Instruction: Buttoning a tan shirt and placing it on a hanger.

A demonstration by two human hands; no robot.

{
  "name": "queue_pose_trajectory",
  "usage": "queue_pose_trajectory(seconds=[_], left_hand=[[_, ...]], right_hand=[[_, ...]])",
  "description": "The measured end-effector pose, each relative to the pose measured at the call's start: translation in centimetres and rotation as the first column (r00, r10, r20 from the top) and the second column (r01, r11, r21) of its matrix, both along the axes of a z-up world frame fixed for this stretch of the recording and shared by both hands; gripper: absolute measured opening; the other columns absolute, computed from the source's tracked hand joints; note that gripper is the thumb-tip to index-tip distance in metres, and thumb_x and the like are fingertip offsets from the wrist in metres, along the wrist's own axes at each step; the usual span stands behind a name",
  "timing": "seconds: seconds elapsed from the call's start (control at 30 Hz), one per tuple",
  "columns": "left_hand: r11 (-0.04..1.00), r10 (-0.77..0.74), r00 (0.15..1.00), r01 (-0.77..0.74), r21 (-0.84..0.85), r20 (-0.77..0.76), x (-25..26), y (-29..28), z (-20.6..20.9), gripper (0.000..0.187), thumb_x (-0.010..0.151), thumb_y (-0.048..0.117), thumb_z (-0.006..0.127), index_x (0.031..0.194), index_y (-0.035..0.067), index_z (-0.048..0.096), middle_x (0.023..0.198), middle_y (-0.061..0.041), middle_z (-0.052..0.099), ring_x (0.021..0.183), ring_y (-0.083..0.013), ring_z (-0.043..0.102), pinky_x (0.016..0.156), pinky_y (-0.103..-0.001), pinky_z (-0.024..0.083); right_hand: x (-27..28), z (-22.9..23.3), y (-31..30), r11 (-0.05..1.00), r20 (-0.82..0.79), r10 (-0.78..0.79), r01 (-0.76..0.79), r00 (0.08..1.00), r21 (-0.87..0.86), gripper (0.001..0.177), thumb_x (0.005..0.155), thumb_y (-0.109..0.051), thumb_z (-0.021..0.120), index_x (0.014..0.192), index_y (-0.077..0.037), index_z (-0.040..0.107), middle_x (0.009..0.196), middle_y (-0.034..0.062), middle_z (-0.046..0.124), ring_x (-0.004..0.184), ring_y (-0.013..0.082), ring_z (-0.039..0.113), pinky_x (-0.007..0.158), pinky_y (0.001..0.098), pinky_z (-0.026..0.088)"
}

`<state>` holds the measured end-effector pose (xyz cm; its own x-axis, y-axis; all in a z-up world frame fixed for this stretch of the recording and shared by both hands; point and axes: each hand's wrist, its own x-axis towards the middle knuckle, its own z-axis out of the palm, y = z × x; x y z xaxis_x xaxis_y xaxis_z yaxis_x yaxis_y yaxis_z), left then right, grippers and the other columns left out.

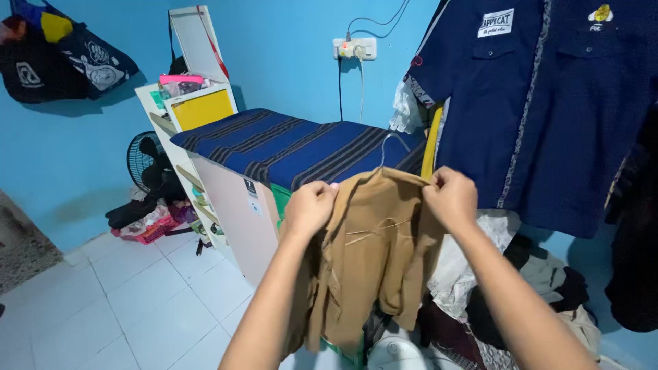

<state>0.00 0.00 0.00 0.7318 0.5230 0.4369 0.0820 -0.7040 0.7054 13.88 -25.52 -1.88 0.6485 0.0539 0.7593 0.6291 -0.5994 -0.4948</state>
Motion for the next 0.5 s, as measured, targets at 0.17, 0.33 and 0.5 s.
queue_pose_trajectory(seconds=[0.17,0.33,0.5], left_hand=[[0.994,-0.083,0.990,0.074,-0.080,-0.114,-1.6,0.5,0.4,0.037,0.082,0.051,0.073,0.082,0.015,0.078,0.072,-0.009,0.072,0.071,-0.0273,0.069,0.069,-0.041,0.052],[0.992,-0.114,0.977,0.102,-0.074,-0.181,-1.3,0.8,-0.8,0.032,0.079,0.048,0.076,0.079,0.015,0.078,0.072,-0.007,0.073,0.071,-0.0250,0.070,0.070,-0.039,0.053],[0.995,0.078,0.996,-0.075,-0.067,0.052,0.3,1.7,-2.2,0.026,0.086,0.042,0.070,0.085,0.017,0.076,0.078,-0.007,0.074,0.074,-0.0297,0.069,0.068,-0.042,0.052]], right_hand=[[1.8,1.2,-1.2,0.995,-0.067,-0.023,0.016,0.997,-0.103,0.010,0.076,-0.015,0.070,0.076,-0.005,0.070,0.075,0.0163,0.069,0.070,0.0341,0.069,0.067,0.0439,0.055],[1.9,1.6,-1.4,0.992,-0.090,-0.034,0.023,0.995,-0.122,0.010,0.076,-0.014,0.071,0.076,-0.005,0.071,0.074,0.0175,0.069,0.069,0.0347,0.069,0.066,0.0440,0.055],[0.2,-0.6,-0.1,0.995,-0.072,0.103,-0.103,0.992,0.014,0.008,0.076,-0.007,0.071,0.075,0.000,0.069,0.071,0.0142,0.069,0.064,0.0209,0.070,0.063,0.0346,0.054]])
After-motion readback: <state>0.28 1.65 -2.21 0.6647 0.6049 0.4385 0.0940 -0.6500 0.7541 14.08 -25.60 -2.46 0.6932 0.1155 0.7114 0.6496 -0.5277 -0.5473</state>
